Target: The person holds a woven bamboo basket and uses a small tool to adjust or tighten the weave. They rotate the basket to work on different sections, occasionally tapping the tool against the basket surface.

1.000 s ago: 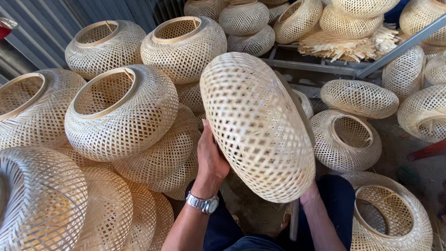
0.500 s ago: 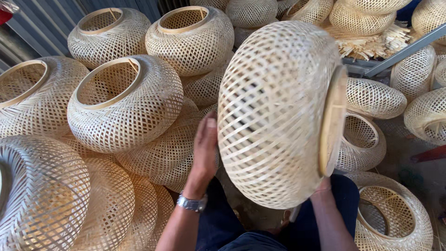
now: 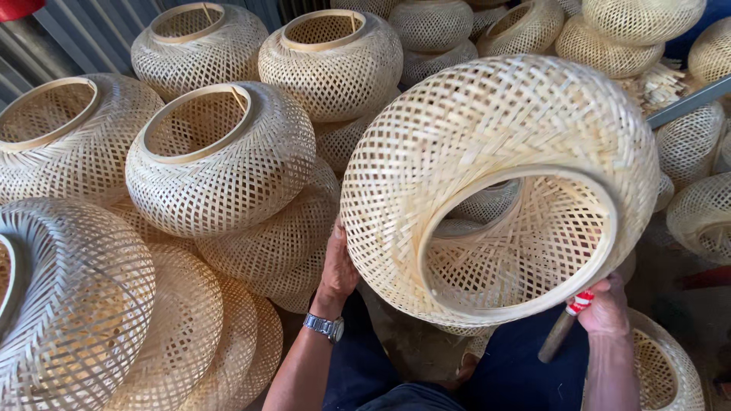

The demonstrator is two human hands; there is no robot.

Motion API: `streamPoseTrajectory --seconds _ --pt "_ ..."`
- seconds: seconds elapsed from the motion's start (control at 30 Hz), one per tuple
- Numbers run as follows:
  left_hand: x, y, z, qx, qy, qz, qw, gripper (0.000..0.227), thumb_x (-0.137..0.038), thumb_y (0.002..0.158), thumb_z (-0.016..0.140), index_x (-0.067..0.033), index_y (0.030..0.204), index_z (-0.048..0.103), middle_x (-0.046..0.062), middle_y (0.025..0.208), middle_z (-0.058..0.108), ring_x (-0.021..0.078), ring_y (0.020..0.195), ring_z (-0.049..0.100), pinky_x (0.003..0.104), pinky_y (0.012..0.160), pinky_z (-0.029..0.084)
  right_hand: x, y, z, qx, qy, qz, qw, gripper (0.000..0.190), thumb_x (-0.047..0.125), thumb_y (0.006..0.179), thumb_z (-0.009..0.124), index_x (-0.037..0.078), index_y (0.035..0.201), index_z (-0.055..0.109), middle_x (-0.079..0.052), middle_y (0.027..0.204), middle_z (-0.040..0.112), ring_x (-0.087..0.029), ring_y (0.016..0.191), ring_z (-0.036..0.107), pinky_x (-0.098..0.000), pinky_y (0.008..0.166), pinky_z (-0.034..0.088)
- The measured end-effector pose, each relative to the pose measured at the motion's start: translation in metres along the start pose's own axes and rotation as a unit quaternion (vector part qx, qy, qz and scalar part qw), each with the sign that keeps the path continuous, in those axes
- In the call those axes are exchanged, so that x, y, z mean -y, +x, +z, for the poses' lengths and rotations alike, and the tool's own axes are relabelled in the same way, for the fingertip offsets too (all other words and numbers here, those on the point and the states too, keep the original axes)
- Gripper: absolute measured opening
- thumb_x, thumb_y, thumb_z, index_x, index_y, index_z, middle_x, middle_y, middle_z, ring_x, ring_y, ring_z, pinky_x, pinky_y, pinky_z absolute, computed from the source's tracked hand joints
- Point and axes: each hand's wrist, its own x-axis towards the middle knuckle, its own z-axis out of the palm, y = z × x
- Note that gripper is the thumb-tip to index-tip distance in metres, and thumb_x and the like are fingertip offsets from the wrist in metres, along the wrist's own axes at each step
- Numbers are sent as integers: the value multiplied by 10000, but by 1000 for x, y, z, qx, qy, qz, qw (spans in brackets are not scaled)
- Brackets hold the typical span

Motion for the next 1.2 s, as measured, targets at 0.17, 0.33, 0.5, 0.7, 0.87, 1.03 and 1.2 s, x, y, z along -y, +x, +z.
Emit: streamPoseTrajectory --seconds 0.17,0.33,0.5,0.7,0.87,1.03,1.2 --pt "18 7 -30 -30 -78 -20 996 648 -523 1055 458 -62 1511 455 115 1467 572 259 1305 575 446 1121 473 5 -13 -4 -18 -63 -15 998 786 514 681 930 75 1244 603 -15 928 666 -118 705 642 -275 509 523" --pt "22 5 -36 -74 -82 -25 994 692 -588 1034 409 -78 1495 487 110 1457 586 262 1279 586 442 1095 475 25 -23 30 -45 -117 -24 992 824 516 692 913 51 1280 572 -7 903 655 -112 658 626 -264 488 508" --pt "17 4 -25 -91 -65 -8 994 711 -595 1029 394 -81 1514 470 100 1480 568 264 1303 564 436 1117 451 49 -27 67 -54 -175 -31 983 855 532 708 891 30 1323 574 -12 858 641 -102 613 596 -243 490 488" --pt "14 1 -19 -134 -52 -33 989 789 -666 979 391 -107 1533 447 123 1511 516 300 1315 522 470 1110 435 76 -27 104 -48 -257 -22 965 893 564 734 844 31 1394 567 1 824 625 -75 605 575 -225 498 496" --pt "18 -1 -18 -139 -79 -45 986 826 -700 957 392 -119 1543 430 140 1525 486 329 1325 505 494 1108 435 95 -30 130 -53 -306 -13 950 973 546 725 832 62 1508 517 15 763 597 -57 589 556 -218 462 490" --pt "23 -2 -20 -192 -75 -90 974 830 -713 901 368 -165 1524 406 145 1508 464 352 1308 493 576 1051 437 112 -29 153 -69 -367 -5 928 941 527 768 801 52 1527 514 4 760 610 -63 594 551 -220 462 481" --pt "29 -2 -24 -160 -107 -83 978 869 -724 932 401 -132 1567 374 161 1563 433 361 1365 463 535 1128 413 127 -26 177 -76 -410 1 909 926 561 787 766 74 1543 543 -7 760 630 -66 573 540 -221 449 454"
